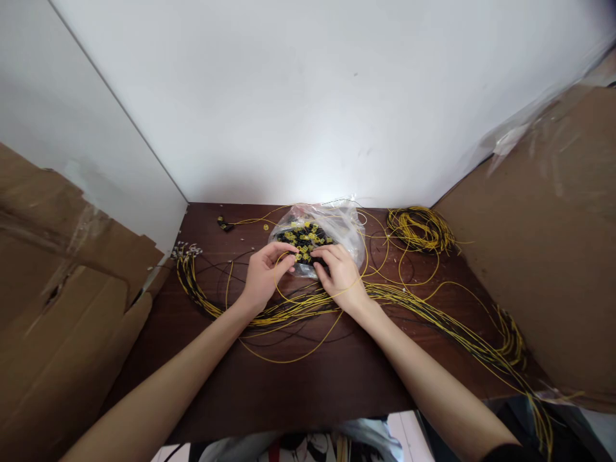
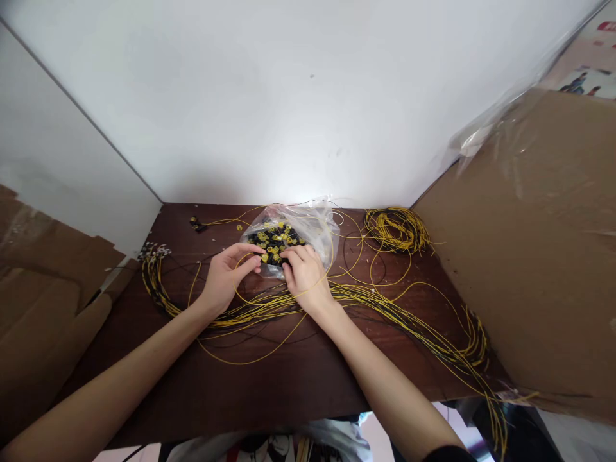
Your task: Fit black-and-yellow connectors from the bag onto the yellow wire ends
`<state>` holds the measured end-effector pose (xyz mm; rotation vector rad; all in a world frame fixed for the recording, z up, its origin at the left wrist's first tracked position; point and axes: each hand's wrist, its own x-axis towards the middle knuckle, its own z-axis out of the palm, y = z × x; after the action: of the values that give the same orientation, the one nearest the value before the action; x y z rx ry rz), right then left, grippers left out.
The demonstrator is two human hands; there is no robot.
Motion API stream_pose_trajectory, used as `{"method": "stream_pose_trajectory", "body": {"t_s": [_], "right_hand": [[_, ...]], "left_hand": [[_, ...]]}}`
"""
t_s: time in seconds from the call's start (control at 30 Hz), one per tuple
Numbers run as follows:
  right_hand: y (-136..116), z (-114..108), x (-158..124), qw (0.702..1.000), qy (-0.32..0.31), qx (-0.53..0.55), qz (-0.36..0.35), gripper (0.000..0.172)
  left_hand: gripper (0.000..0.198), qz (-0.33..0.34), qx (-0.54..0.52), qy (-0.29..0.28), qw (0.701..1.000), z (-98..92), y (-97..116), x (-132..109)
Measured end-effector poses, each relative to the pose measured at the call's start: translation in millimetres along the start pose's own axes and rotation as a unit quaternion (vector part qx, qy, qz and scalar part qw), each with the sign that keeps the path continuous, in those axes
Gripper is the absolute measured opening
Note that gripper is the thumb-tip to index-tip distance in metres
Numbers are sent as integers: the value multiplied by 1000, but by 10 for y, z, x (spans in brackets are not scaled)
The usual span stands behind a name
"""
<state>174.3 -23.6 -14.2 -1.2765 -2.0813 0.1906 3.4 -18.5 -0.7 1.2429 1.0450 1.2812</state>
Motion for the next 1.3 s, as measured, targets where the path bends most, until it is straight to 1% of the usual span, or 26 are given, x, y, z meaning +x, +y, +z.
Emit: {"method": "stream_pose_trajectory", "body": {"t_s": [0.1, 0.17, 0.27, 0.37, 0.63, 0.83, 1.1, 1.3], "right_hand": [[41, -36, 104, 1000, -10, 1, 7, 24], [95, -46, 204, 999, -9, -19, 25, 28], [172, -30, 341, 997, 0, -65, 50, 26], [203, 7, 399, 997, -9, -67, 44, 23], [220, 72, 307, 998, 23, -50, 31, 19], [246, 79, 287, 997, 43, -39, 44, 13], [235, 121, 302, 993, 27, -98, 58, 14], [218, 107, 300, 993, 22, -95, 63, 9]], "left_hand": [[11, -2, 0, 2, 1000, -8, 10, 7], [11, -8, 0, 0, 1000, -17, 13, 15], [11, -18, -7, -8, 1000, -35, 16, 25], [11, -20, -7, -22, 1000, -51, 25, 30], [11, -24, -4, -30, 999, -63, 34, 27], [11, -22, -4, -31, 999, -63, 21, 31], [12, -18, 5, -29, 999, -61, 32, 25], [13, -24, 3, -29, 999, -71, 8, 33]]}}
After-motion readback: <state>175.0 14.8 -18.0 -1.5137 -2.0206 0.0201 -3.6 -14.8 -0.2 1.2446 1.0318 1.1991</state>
